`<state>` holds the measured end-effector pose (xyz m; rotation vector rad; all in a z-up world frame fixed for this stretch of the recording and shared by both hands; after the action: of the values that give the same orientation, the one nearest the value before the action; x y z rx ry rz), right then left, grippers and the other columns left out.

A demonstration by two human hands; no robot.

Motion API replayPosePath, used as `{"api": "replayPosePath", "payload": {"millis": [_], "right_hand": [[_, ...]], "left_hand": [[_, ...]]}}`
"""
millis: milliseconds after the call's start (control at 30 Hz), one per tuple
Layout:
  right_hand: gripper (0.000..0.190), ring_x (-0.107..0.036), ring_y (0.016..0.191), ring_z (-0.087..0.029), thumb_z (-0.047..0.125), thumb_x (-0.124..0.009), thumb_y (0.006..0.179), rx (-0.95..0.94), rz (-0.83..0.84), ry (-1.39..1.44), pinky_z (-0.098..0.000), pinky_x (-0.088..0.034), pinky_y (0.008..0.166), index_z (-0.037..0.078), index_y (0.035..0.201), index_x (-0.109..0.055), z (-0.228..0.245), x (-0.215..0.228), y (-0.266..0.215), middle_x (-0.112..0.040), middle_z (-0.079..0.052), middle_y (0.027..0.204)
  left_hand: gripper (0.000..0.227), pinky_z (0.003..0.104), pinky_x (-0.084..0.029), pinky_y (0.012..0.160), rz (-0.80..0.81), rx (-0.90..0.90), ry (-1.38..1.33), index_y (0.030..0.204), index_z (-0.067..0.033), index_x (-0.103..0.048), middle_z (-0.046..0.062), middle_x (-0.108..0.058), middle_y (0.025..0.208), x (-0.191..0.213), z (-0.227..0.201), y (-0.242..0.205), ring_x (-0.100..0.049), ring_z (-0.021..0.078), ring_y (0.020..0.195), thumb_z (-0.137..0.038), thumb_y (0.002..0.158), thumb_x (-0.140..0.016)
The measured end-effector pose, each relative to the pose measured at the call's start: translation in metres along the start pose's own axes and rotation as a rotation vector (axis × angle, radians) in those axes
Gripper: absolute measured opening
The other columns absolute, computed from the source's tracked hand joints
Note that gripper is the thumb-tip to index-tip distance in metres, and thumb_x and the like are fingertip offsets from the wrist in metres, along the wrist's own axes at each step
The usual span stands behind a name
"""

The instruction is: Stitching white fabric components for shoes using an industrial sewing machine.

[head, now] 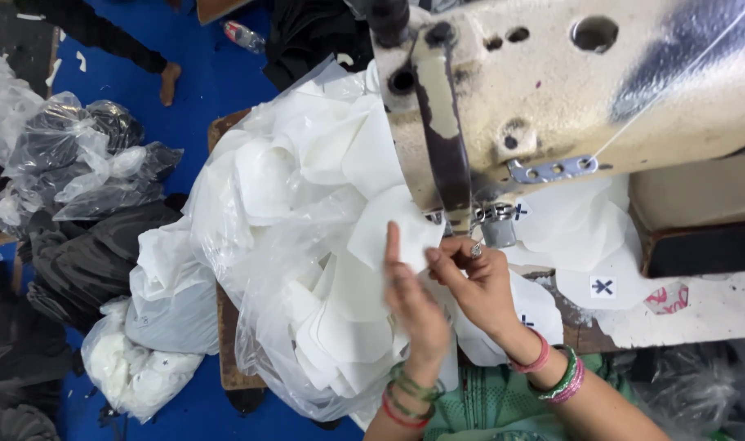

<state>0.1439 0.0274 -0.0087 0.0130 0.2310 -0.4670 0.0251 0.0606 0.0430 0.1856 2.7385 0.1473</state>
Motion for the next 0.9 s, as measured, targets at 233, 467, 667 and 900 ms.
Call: {"api": "replayPosePath", "payload": {"millis": [233,467,667,900], "right_hand": [[0.012,-0.062,0.069,-0.007,0.008,-0.067,0.098,-0.027,-0.013,0.077,-0.0223,-0.051,0.062,-0.004,0.103,-0.068,0.021,0.000,-0.011,-0.070,-0.002,0.081],[0.013,-0.062,0.065,-0.008,0.008,-0.066,0.097,-0.026,-0.007,0.082,-0.0246,-0.052,0.059,-0.004,0.103,-0.068,0.030,0.002,-0.010,-0.069,-0.003,0.079],[0.017,-0.063,0.062,-0.009,0.012,-0.064,0.099,-0.032,-0.021,0.046,-0.0253,-0.052,0.056,-0.004,0.102,-0.069,0.024,0.008,-0.002,-0.069,-0.004,0.074],[0.018,-0.066,0.065,-0.010,0.013,-0.063,0.100,0.020,-0.047,-0.024,-0.0261,-0.055,0.056,-0.003,0.102,-0.070,0.024,0.014,0.001,-0.072,-0.004,0.079]], "left_hand": [[0.051,0.034,-0.050,0.101,0.088,0.247,-0.337,0.145,0.0042,-0.056,0.014,-0.068,0.122,0.047,0.014,0.014,-0.064,0.0166,0.107,0.010,0.094,-0.064],[0.058,0.032,-0.055,0.093,0.117,0.353,-0.250,0.142,0.0028,-0.059,0.013,-0.073,0.118,0.031,0.019,0.006,-0.068,0.0150,0.101,0.011,0.085,-0.072],[0.060,0.031,-0.057,0.088,0.085,0.282,-0.208,0.141,0.0033,-0.059,0.012,-0.073,0.113,0.026,0.018,0.012,-0.069,0.0138,0.097,0.008,0.084,-0.076],[0.061,0.029,-0.056,0.084,0.045,0.244,-0.194,0.141,0.0043,-0.059,0.010,-0.074,0.107,0.018,0.018,0.030,-0.068,0.0121,0.090,0.007,0.083,-0.077]]}}
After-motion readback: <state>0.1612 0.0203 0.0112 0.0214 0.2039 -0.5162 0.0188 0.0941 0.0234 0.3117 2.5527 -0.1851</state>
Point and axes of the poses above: each hand's wrist, its own y-axis towards the middle knuckle, its own x-axis out of the back of the hand, z = x × y, the point moved 10 cm from there along y, towards the middle knuckle
